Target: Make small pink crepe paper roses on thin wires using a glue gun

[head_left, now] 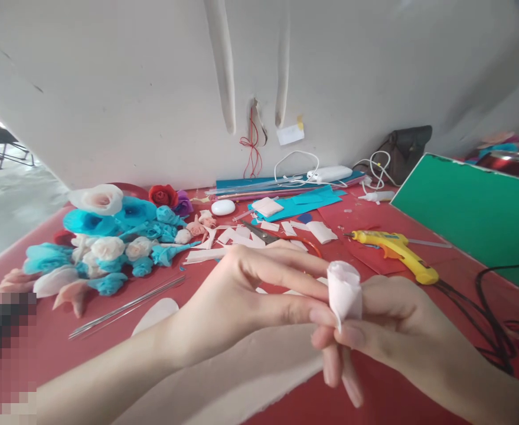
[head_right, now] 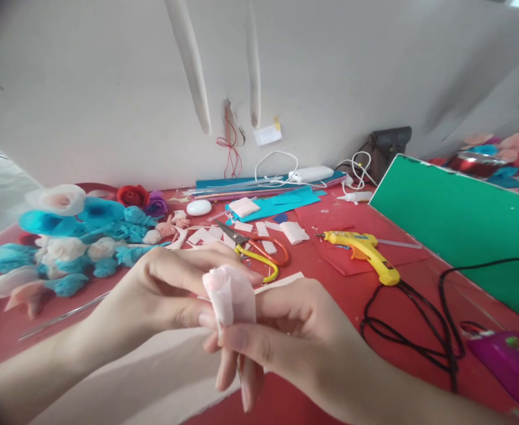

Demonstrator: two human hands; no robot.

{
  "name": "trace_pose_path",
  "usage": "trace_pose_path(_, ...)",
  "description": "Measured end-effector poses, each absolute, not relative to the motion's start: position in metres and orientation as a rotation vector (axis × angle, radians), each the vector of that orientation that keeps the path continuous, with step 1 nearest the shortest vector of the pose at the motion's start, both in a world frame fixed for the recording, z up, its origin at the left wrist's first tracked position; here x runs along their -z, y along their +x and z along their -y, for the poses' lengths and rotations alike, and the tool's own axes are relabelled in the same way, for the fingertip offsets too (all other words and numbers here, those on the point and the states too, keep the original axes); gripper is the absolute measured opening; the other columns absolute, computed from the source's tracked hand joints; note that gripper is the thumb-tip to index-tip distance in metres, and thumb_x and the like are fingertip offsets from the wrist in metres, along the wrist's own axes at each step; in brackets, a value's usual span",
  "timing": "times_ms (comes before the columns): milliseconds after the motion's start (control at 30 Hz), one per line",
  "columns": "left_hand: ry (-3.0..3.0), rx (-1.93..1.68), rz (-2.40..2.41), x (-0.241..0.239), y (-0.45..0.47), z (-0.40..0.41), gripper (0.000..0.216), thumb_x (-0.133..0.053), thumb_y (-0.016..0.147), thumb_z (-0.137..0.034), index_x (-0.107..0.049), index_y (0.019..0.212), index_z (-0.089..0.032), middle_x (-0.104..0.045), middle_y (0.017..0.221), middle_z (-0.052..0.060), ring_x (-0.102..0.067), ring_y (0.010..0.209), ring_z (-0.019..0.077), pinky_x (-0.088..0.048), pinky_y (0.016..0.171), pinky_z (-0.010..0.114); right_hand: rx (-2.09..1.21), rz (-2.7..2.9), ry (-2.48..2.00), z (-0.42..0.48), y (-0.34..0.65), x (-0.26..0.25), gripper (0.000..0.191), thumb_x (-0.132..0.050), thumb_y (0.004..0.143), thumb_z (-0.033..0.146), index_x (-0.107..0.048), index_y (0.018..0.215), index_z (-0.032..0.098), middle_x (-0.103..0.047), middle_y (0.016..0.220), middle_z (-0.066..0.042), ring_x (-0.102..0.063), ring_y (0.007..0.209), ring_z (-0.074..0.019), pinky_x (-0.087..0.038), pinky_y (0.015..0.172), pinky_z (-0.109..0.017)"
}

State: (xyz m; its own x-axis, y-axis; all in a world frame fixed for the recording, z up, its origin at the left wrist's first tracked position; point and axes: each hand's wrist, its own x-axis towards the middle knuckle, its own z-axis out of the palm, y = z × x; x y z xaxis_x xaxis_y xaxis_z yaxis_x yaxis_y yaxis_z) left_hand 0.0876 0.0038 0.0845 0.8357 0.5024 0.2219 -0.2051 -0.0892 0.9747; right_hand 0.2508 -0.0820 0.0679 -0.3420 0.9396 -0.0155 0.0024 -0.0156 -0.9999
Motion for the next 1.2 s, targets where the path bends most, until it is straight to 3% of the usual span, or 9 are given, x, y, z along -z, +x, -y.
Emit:
trace_pose_path(233,1.657,-0.640,-0.280,-0.084,0.089,-0.005,0.017,-0.068,0.069,-0.009,-0.074,0.076,-0.023,-0.070,0.087,0.002,-0.058,0.081,0.0140,-0.047,0.076,0.024,-1.466,1.432,-0.977,0.082,0.250,-0.064,0.021,-0.054,0.084,0.026,-0.066,0.074,0.012,-0.064,0.063,-0.002,-0.058,0.052,-0.0038,-0.046,0.053,-0.011)
trace_pose_path(400,1.567,-0.600,-0.290,-0.084,0.088,-0.003,0.017,-0.069,0.067,-0.010,-0.073,0.081,-0.020,-0.069,0.085,0.004,-0.061,0.075,0.0137,-0.049,0.063,0.020,-1.379,1.490,-1.047,0.078,0.248,-0.068,0.033,-0.054,0.081,0.042,-0.068,0.080,0.012,-0.063,0.066,-0.005,-0.059,0.056,-0.0090,-0.049,0.053,-0.019)
trace_pose_path(567,1.589,-0.607,-0.259,-0.085,0.087,-0.002,0.019,-0.068,0.068,-0.006,-0.073,0.084,-0.016,-0.068,0.067,0.003,-0.061,0.081,0.0151,-0.049,0.072,0.021,-1.336,1.517,-1.077,0.075,0.249,-0.074,0.040,-0.054,0.079,0.049,-0.068,0.085,0.012,-0.062,0.065,-0.005,-0.060,0.059,-0.0111,-0.050,0.056,-0.022)
trace_pose_path(700,1.641,-0.599,-0.289,-0.084,0.087,-0.004,0.016,-0.069,0.069,-0.012,-0.073,0.084,-0.017,-0.068,0.069,0.003,-0.060,0.081,0.0154,-0.049,0.071,0.022,-1.394,1.481,-1.072,0.077,0.249,-0.071,0.035,-0.054,0.080,0.045,-0.068,0.082,0.012,-0.062,0.064,-0.004,-0.060,0.057,-0.0103,-0.050,0.055,-0.020)
trace_pose_path(933,1.589,-0.622,-0.240,-0.081,0.088,-0.005,0.020,-0.068,0.067,-0.006,-0.074,0.072,-0.024,-0.069,0.086,0.000,-0.058,0.077,0.0124,-0.047,0.073,0.023,-1.584,1.361,-0.920,0.083,0.250,-0.061,0.015,-0.055,0.084,0.024,-0.066,0.078,0.015,-0.066,0.067,0.001,-0.060,0.054,-0.0016,-0.044,0.056,-0.007)
trace_pose_path(1200,1.652,-0.635,-0.211,-0.071,0.088,-0.009,0.006,-0.070,0.068,-0.022,-0.074,0.072,-0.024,-0.068,0.085,0.002,-0.053,0.075,0.0128,-0.043,0.073,0.026,-1.836,1.162,-0.865,0.081,0.250,-0.062,0.011,-0.056,0.082,0.021,-0.067,0.084,0.020,-0.067,0.071,0.003,-0.062,0.057,-0.0013,-0.043,0.052,-0.005)
